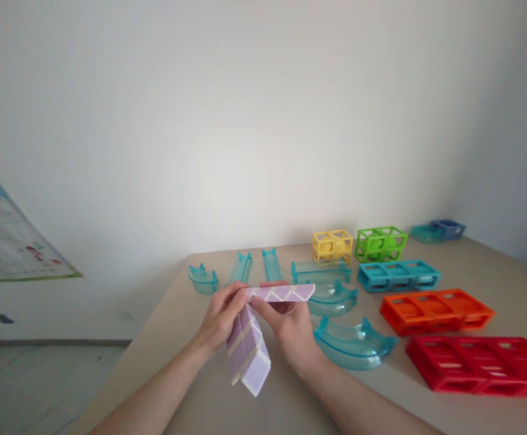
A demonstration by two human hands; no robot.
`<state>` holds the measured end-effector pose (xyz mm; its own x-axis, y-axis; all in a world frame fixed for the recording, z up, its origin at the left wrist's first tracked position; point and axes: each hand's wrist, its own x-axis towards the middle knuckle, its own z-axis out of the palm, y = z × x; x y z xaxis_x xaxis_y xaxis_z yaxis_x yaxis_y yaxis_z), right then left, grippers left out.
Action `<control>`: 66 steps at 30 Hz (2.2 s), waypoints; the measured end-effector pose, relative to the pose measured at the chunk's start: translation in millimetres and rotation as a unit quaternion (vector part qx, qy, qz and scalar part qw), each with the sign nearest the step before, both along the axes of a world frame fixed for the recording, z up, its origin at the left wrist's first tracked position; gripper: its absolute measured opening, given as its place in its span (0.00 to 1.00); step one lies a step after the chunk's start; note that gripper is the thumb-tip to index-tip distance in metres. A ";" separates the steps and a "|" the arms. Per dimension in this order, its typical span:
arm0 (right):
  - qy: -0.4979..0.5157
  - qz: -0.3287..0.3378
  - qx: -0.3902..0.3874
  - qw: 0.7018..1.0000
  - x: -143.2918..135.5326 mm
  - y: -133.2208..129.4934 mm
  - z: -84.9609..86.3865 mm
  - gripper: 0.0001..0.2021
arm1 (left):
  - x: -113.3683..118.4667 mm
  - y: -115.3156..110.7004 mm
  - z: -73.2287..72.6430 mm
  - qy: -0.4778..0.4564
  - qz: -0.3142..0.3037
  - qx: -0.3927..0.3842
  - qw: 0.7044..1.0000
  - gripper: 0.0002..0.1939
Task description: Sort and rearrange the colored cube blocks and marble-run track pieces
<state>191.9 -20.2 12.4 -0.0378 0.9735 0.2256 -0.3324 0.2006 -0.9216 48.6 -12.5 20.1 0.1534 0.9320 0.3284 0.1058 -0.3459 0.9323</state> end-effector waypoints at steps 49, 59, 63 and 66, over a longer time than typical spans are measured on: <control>-0.047 0.263 -0.058 0.962 -11.3 -10.7 -16.7 0.24 | -29.4 4.0 8.8 -0.422 -0.201 -0.233 0.852 0.45; -0.171 0.232 -0.099 0.952 -14.3 -14.1 -19.0 0.24 | -25.5 1.5 14.1 -0.423 -0.213 -0.237 0.848 0.44; -0.368 0.084 0.048 0.925 -7.0 -15.4 -7.7 0.19 | -23.2 0.2 17.3 -0.425 -0.184 -0.238 0.854 0.42; -0.480 -0.009 0.136 0.867 -1.6 -16.0 -0.3 0.17 | -21.2 0.0 18.2 -0.430 -0.162 -0.226 0.859 0.39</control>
<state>190.3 -36.2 12.1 -0.3208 0.8916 0.3194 0.5663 0.4509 -0.6899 27.5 -12.5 38.3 0.3098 0.9485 0.0656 -0.7233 0.1903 0.6638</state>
